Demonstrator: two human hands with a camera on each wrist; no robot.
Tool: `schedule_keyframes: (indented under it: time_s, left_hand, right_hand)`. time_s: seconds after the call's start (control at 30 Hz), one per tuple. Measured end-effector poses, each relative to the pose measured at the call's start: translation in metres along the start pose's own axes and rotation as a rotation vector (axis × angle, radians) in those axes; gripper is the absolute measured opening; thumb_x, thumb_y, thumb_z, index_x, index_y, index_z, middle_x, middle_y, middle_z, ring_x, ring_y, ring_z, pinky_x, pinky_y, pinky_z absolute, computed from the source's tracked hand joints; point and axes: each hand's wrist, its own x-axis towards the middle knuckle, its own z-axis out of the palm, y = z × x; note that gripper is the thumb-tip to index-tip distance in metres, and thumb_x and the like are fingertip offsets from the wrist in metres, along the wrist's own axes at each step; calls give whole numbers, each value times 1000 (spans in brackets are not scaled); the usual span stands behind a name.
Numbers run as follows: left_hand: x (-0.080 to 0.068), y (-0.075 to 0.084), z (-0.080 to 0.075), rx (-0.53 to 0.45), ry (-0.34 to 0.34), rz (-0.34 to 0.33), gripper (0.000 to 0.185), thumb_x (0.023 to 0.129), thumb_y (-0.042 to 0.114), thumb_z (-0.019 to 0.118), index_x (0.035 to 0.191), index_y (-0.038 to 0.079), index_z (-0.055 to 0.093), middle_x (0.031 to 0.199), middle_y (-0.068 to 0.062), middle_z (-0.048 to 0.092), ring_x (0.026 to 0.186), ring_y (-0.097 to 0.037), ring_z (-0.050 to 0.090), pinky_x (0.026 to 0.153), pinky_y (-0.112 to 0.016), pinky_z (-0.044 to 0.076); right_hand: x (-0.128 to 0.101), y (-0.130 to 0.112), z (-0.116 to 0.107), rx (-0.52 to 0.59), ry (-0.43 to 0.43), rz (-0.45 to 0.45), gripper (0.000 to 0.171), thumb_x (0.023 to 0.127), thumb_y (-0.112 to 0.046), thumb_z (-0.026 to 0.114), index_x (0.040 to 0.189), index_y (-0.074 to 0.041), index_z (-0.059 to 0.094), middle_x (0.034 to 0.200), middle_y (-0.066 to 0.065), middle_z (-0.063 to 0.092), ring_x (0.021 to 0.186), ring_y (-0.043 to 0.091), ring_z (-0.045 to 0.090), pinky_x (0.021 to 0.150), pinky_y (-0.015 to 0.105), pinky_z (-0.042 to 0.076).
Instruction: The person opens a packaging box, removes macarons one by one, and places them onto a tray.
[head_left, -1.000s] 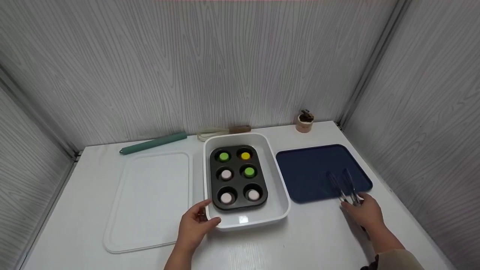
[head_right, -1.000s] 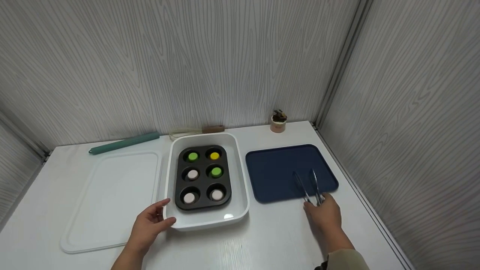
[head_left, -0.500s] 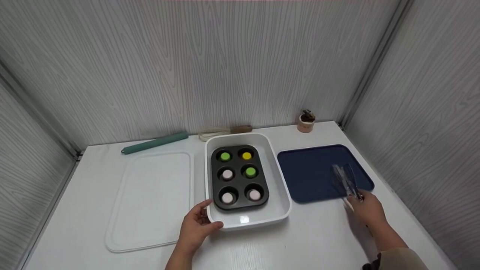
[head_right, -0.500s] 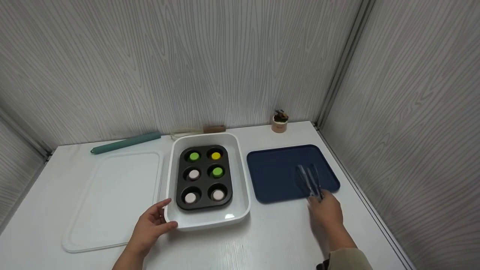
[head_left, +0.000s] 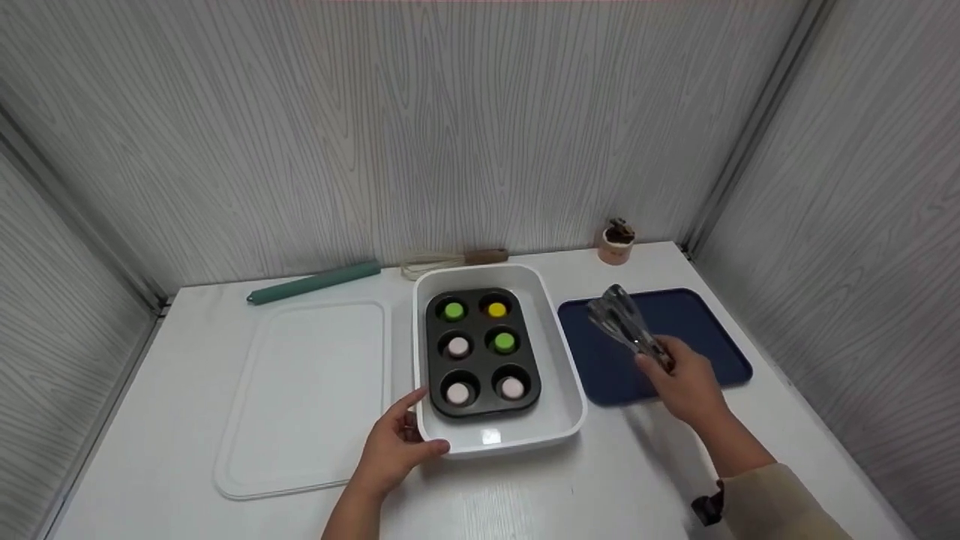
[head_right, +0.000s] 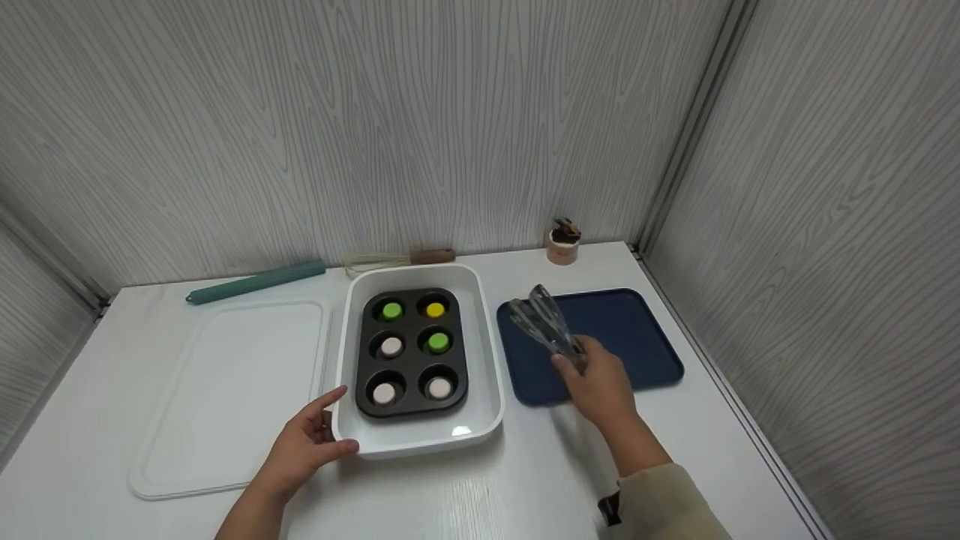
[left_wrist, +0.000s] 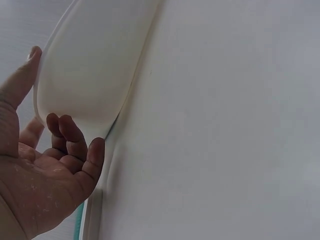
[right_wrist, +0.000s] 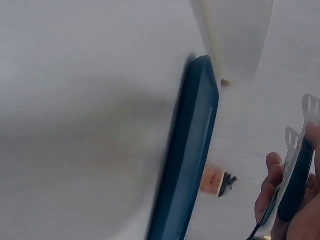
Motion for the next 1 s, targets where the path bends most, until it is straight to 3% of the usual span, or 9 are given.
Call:
schedule_keyframes:
  time_s: [0.13,0.3,0.5,0.83,1.0]
  left_hand:
    - [1,1,-2,35,-16,-6,99,70,4,97,157,6,50,100,-17,63,82,-20,57,71,-28,52]
    - [6,4,-3,87,-35,-5,102,70,8,99,159,8,47,101,-16,64,83,-20,57,72,-29,51]
    - [12,10,-4,120,-21,-5,99,73,9,97,159,7,47,96,-13,64,79,-19,56,69,-29,50]
    - [19,10,-4,134,5,-23,99,76,10,95,162,11,45,93,-11,60,74,-17,53,64,-29,47]
    - [19,9,-5,128,-8,-27,97,78,10,94,162,11,45,86,-8,59,69,-15,52,62,-29,46]
  right_hand:
    - [11,-27,14,-22,-45,-77,50,103,-32,73,140,-1,63,98,8,68,80,21,59,71,40,48]
    - [21,-60,31,-114,-163,-129,51,100,-37,75,143,-11,66,91,1,68,74,18,58,68,41,47]
    - [25,-94,53,-285,-295,-188,54,99,-43,75,144,-15,67,112,6,75,93,21,70,80,49,55]
    - [24,-118,83,-388,-330,-350,32,94,-36,81,114,-11,77,87,-4,70,75,13,63,69,43,54]
    - [23,-123,90,-433,-341,-417,29,94,-36,81,110,-12,79,89,-3,72,79,16,65,70,45,54]
